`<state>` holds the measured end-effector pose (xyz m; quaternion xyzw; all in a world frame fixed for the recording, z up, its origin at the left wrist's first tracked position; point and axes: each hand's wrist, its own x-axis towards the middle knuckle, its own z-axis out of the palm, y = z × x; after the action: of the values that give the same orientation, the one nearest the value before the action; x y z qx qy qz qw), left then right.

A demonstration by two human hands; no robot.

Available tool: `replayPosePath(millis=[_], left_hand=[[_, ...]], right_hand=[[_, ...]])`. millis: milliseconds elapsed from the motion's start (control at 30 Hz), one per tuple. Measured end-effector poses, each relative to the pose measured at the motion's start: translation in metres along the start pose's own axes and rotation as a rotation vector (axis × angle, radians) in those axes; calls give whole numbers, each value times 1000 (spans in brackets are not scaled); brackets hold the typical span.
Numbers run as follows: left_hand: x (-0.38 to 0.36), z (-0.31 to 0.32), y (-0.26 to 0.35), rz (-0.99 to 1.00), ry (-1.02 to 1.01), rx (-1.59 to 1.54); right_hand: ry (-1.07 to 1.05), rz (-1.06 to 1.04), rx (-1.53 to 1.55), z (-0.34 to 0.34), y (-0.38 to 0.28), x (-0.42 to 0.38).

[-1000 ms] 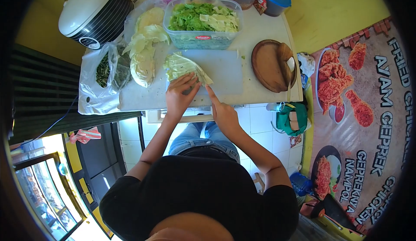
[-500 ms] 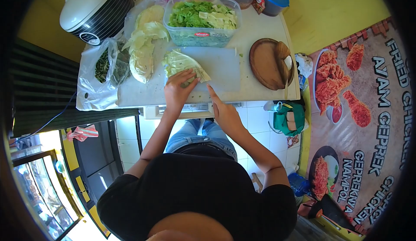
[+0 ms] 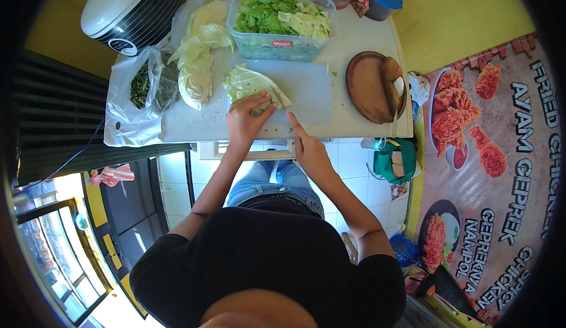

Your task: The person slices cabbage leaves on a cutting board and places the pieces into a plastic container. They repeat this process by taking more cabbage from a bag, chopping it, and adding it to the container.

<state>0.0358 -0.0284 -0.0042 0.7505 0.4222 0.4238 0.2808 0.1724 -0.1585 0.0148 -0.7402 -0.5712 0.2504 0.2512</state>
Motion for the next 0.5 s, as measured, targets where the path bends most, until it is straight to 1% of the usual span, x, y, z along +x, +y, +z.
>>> replayPosePath(millis=[67,133,200,333,400,500], left_hand=[[-1,1,1,40,18,28],[-4,2,1,40,20,43],[-5,3,2,42,23,57],[-9,4,3,39,5,54],[-8,4,4,45,2,53],[-9,5,4,43,-2,53]], right_hand=[[5,-75,222,-6,2,4],[-25,-36,230,-9,0,-1],[-45,-37,108,-9,0,-5],[-3,-62,26,-4,0,-13],[-114,38,-47,-9,-8,-16],[-103,39,-28,-8,-12,-22]])
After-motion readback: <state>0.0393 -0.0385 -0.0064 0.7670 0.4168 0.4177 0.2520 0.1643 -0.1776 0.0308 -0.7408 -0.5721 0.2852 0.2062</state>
